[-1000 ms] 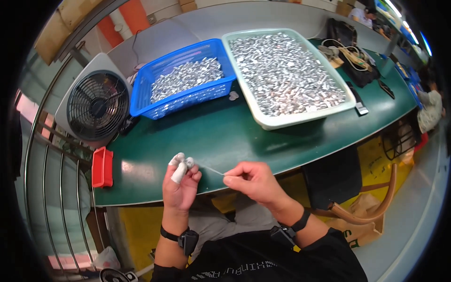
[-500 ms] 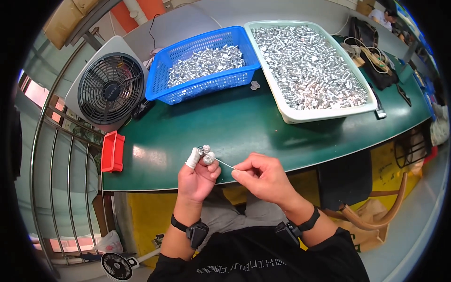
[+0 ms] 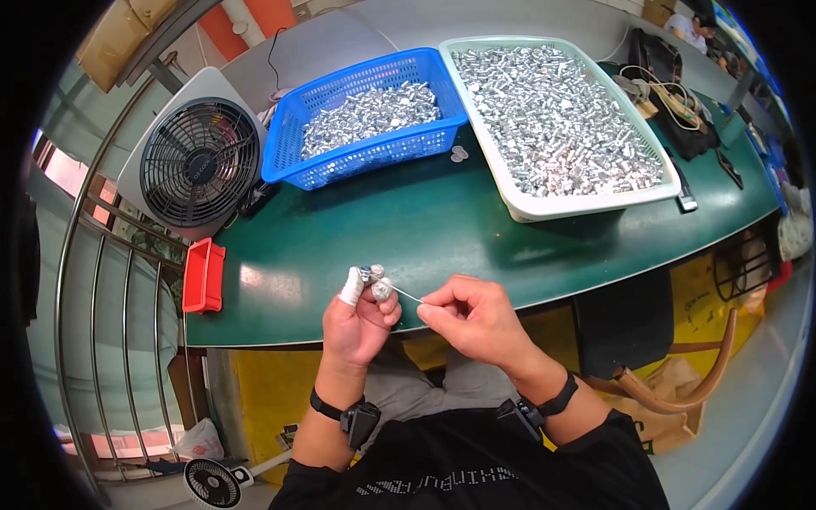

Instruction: Manually assembling small metal components and plastic parts at a hardware factory workstation.

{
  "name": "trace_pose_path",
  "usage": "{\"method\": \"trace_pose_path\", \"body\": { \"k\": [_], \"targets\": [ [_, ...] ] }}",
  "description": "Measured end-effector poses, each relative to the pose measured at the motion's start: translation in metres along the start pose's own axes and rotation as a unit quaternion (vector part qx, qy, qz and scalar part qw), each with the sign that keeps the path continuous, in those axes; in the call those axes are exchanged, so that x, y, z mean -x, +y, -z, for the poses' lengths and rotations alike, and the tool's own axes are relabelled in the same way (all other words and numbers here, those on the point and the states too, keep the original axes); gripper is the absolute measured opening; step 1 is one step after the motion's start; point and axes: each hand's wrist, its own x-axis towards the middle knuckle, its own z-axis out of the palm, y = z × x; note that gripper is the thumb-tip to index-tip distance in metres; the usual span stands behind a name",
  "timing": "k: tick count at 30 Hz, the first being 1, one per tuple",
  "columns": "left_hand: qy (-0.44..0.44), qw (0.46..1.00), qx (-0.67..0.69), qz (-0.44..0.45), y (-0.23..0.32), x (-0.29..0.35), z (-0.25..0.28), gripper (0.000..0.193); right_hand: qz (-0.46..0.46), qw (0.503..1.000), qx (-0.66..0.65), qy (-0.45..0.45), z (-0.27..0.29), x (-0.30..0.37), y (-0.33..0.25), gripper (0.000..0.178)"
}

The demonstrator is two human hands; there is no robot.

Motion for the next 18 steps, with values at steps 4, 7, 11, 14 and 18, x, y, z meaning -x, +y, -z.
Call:
{"method": "trace_pose_path", "body": {
  "k": [4, 7, 11, 14, 18],
  "targets": [
    [-0.018, 0.997, -0.075, -0.028, -0.001, 0.004, 0.000, 0.030, -0.012, 1.000, -0.001, 0.000, 0.002, 0.002, 0.000, 0.007],
    [-0.030, 0.987, -0.154, -0.033, -0.006, 0.010, 0.000, 0.026, -0.037, 0.999, -0.038, -0.010, 0.004, 0.002, -0.002, 0.007],
    [-0.007, 0.982, -0.185, -0.045, -0.009, 0.010, -0.010, 0.022, -0.069, 0.992, -0.103, -0.024, 0.006, 0.003, -0.008, 0.009],
    [-0.005, 0.983, -0.174, -0.054, -0.011, 0.009, -0.010, 0.022, -0.069, 0.989, -0.127, -0.026, 0.005, 0.004, -0.007, 0.009],
    [-0.030, 0.986, -0.158, -0.054, -0.005, 0.009, 0.000, 0.021, 0.024, 0.998, -0.054, -0.013, 0.002, 0.003, 0.006, 0.007]
  ]
}}
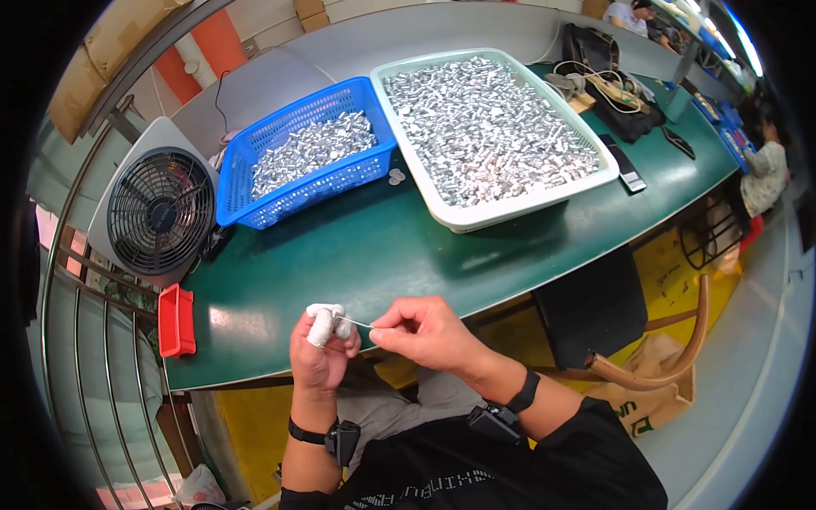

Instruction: Manually assembling small metal components and plastic parts at a hardware factory workstation.

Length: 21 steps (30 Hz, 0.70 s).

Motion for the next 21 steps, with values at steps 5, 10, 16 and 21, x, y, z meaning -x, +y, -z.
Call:
{"method": "trace_pose_path", "body": {
  "k": [5, 10, 16, 21],
  "targets": [
    [0.051, 0.998, -0.018, 0.038, 0.003, -0.004, -0.010, 0.017, 0.284, 0.894, 0.343, 0.047, -0.002, -0.004, 0.005, 0.006],
    [0.074, 0.993, -0.093, 0.004, 0.007, -0.006, -0.038, 0.016, 0.062, 0.997, 0.044, 0.008, 0.003, 0.002, 0.004, 0.004],
    [-0.014, 0.996, -0.087, -0.002, 0.007, -0.004, -0.015, 0.015, -0.161, 0.957, -0.225, -0.088, 0.012, -0.001, 0.010, 0.004],
    [0.008, 0.995, 0.044, 0.088, 0.013, -0.005, -0.011, 0.018, 0.280, 0.906, 0.313, 0.053, 0.004, -0.006, 0.003, 0.004]
  ]
}}
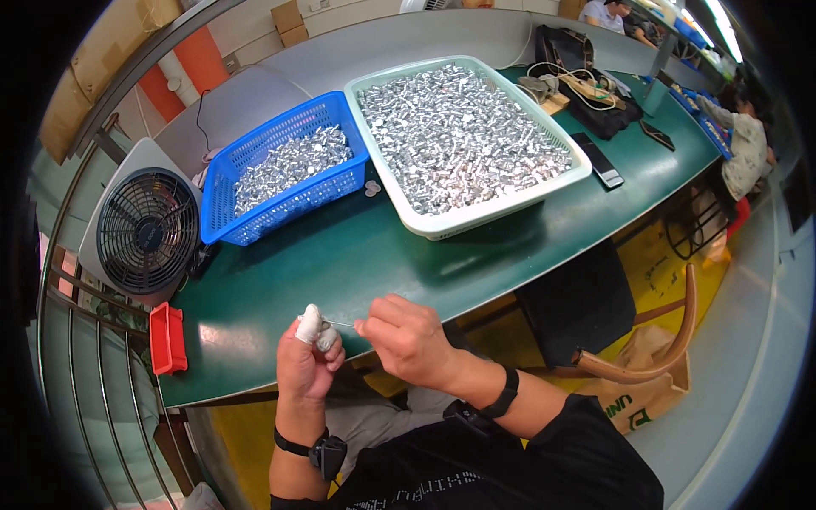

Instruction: Manually assembling small metal components and plastic parts at a hardware factory workstation.

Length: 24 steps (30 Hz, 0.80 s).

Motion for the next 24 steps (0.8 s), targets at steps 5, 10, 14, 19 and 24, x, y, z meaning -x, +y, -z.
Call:
{"method": "trace_pose_path", "body": {
  "k": [5, 10, 14, 19, 24],
  "targets": [
    [0.003, 0.989, -0.137, -0.053, 0.000, 0.001, -0.011, 0.014, -0.131, 0.971, -0.198, -0.019, 0.004, 0.004, 0.003, 0.008],
    [-0.106, 0.964, -0.225, -0.093, 0.002, 0.003, 0.008, 0.012, -0.449, 0.649, -0.589, -0.173, 0.020, 0.005, 0.011, 0.012],
    [-0.090, 0.962, -0.240, -0.098, 0.005, 0.009, 0.014, 0.012, -0.414, 0.786, -0.437, -0.144, 0.018, 0.000, -0.006, 0.008],
    [-0.041, 0.993, -0.021, -0.106, 0.007, 0.008, 0.021, 0.015, -0.210, 0.944, -0.235, -0.095, 0.021, -0.002, -0.008, 0.008],
    [-0.079, 0.979, 0.167, -0.083, 0.007, -0.002, 0.035, 0.021, -0.248, 0.940, -0.228, -0.045, 0.025, -0.005, -0.019, 0.006]
  ]
}}
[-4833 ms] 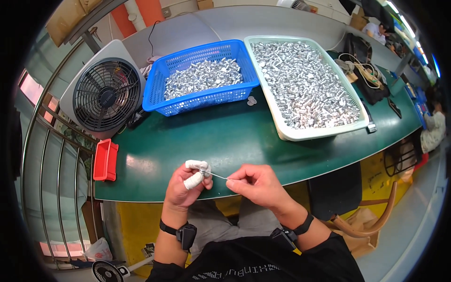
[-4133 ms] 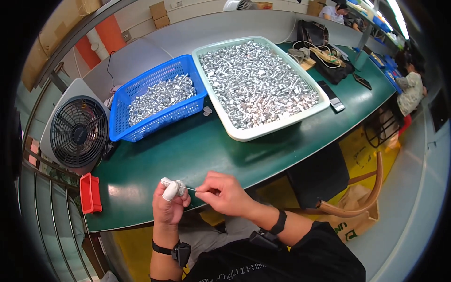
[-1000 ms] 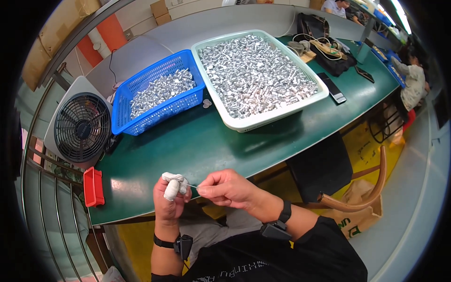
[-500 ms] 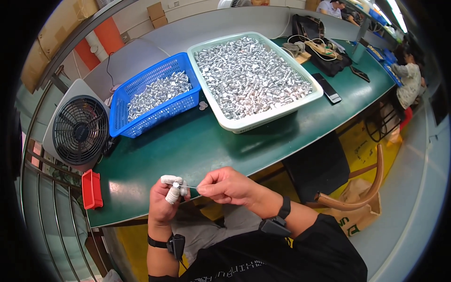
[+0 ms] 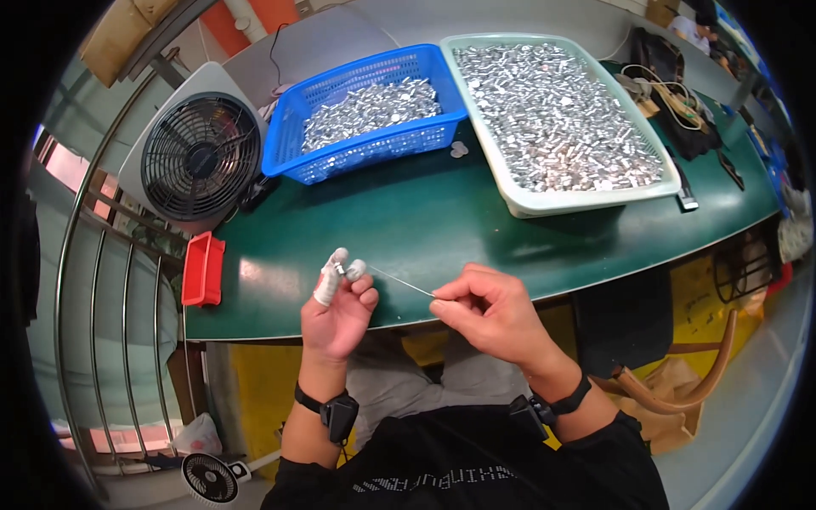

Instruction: Manually assembling small metal components and plastic parts at a hardware factory workstation.

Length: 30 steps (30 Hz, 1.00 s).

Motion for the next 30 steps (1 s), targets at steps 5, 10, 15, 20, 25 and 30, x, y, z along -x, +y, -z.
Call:
{"method": "trace_pose_path", "body": {
  "k": [5, 10, 15, 20, 25, 30],
  "targets": [
    [0.067, 0.998, 0.005, -0.011, -0.006, 0.003, -0.002, 0.025, 0.045, 0.998, 0.053, -0.006, -0.018, 0.000, -0.003, 0.005],
    [0.089, 0.996, 0.025, -0.003, -0.008, 0.004, 0.003, 0.026, 0.088, 0.992, 0.090, 0.012, -0.028, -0.003, -0.004, 0.005],
    [0.074, 0.997, 0.024, 0.010, -0.009, 0.006, 0.000, 0.025, 0.102, 0.988, 0.114, 0.012, -0.032, -0.005, -0.006, 0.005],
    [0.061, 0.997, 0.036, 0.023, -0.011, 0.007, -0.003, 0.024, 0.124, 0.985, 0.120, 0.012, -0.036, -0.006, -0.007, 0.005],
    [0.057, 0.998, 0.011, 0.008, -0.014, 0.007, -0.002, 0.022, 0.131, 0.982, 0.134, 0.016, -0.037, -0.007, -0.007, 0.004],
    [0.075, 0.994, -0.068, -0.030, -0.021, 0.008, -0.009, 0.020, 0.103, 0.988, 0.119, 0.012, -0.035, -0.006, -0.007, 0.003]
  ]
}}
